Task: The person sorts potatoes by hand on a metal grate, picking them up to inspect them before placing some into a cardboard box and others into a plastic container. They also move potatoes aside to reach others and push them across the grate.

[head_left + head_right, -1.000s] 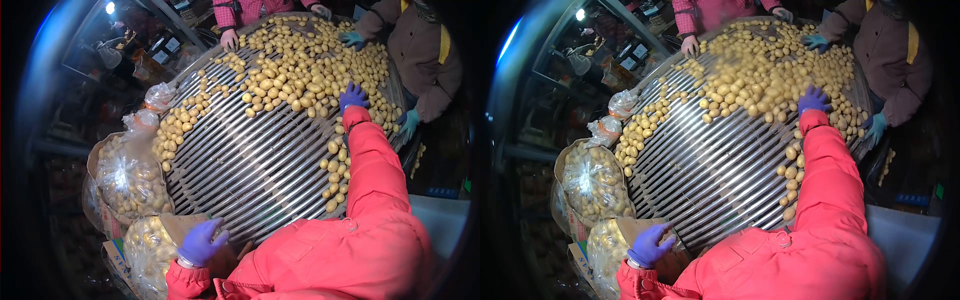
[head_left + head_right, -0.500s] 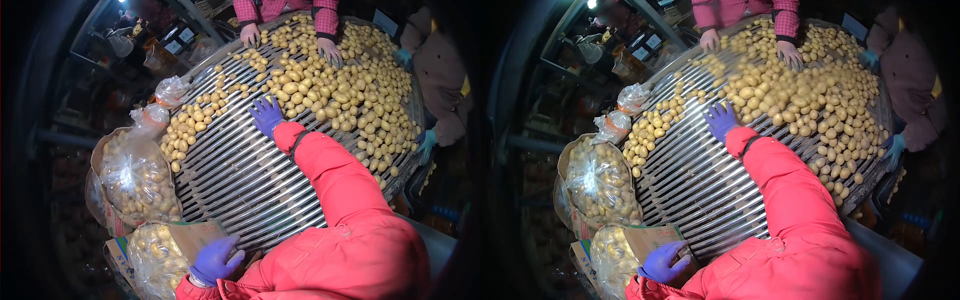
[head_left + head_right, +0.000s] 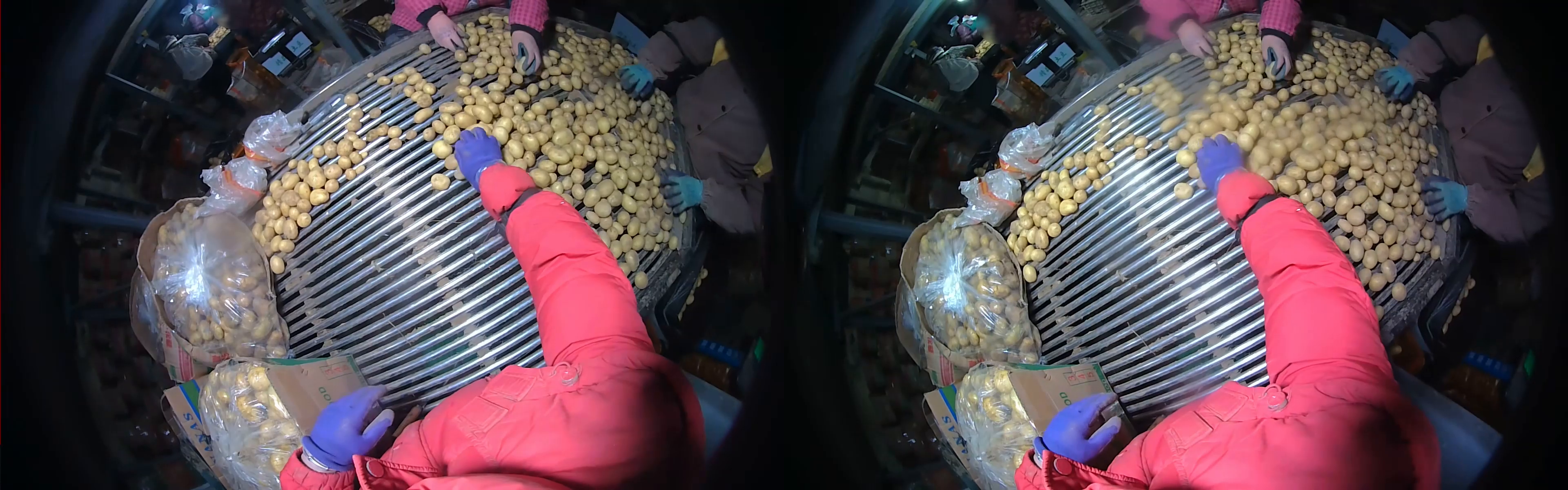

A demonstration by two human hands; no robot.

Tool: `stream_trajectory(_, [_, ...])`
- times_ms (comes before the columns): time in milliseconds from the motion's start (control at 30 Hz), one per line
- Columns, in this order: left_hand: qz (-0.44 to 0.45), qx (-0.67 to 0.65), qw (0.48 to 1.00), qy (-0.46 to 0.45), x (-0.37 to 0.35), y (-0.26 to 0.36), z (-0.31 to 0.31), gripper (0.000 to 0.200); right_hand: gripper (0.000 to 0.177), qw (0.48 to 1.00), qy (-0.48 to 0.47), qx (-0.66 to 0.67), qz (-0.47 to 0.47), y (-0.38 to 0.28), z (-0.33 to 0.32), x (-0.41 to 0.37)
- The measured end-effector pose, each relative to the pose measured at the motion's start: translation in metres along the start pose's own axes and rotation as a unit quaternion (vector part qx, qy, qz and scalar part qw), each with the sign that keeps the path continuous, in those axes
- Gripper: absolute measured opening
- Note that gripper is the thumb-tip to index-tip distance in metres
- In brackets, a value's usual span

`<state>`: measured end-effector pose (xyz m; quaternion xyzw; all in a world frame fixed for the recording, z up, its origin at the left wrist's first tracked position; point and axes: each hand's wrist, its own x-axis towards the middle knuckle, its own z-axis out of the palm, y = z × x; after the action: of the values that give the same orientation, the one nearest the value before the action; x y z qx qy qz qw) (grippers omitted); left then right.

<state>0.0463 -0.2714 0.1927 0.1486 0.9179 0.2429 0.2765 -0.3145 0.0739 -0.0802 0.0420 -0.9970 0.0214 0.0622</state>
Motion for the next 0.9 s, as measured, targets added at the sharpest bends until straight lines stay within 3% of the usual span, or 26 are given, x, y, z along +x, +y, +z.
stream_trajectory(67, [0.021, 0.010, 0.999, 0.026, 0.001, 0.004, 0.000, 0.047, 0.026, 0.999, -0.016, -0.023, 0.017, 0.010, -0.005, -0.004])
stream_trajectory(100, [0.032, 0.015, 0.999, 0.040, 0.001, 0.005, 0.000, 0.045, 0.018, 0.998, 0.031, -0.050, -0.001, 0.014, -0.006, -0.012])
stream_trajectory(300, [0.019, 0.040, 0.998, 0.044, -0.002, 0.011, -0.001, 0.045, 0.022, 1.000, -0.007, -0.020, 0.022, 0.027, -0.015, -0.044])
stream_trajectory(400, [0.041, 0.056, 0.995, 0.068, -0.005, 0.004, 0.006, 0.045, 0.023, 0.995, -0.078, -0.012, 0.060, 0.055, 0.029, -0.032])
stream_trajectory(433, [0.041, 0.059, 0.995, 0.066, -0.006, 0.005, 0.006, 0.045, 0.026, 0.989, -0.141, -0.024, 0.026, 0.060, 0.004, -0.041])
stream_trajectory(533, [0.041, 0.066, 0.995, 0.064, -0.006, 0.007, 0.006, 0.046, 0.029, 0.989, -0.121, 0.036, 0.073, 0.064, -0.028, -0.067])
stream_trajectory(700, [0.049, 0.073, 0.994, 0.060, -0.007, 0.010, 0.005, 0.045, 0.042, 0.998, -0.057, 0.007, 0.034, 0.083, -0.023, -0.111])
stream_trajectory(900, [0.057, 0.095, 0.991, 0.077, -0.011, 0.008, 0.009, 0.045, 0.047, 0.995, -0.078, -0.038, 0.058, 0.078, -0.020, -0.139])
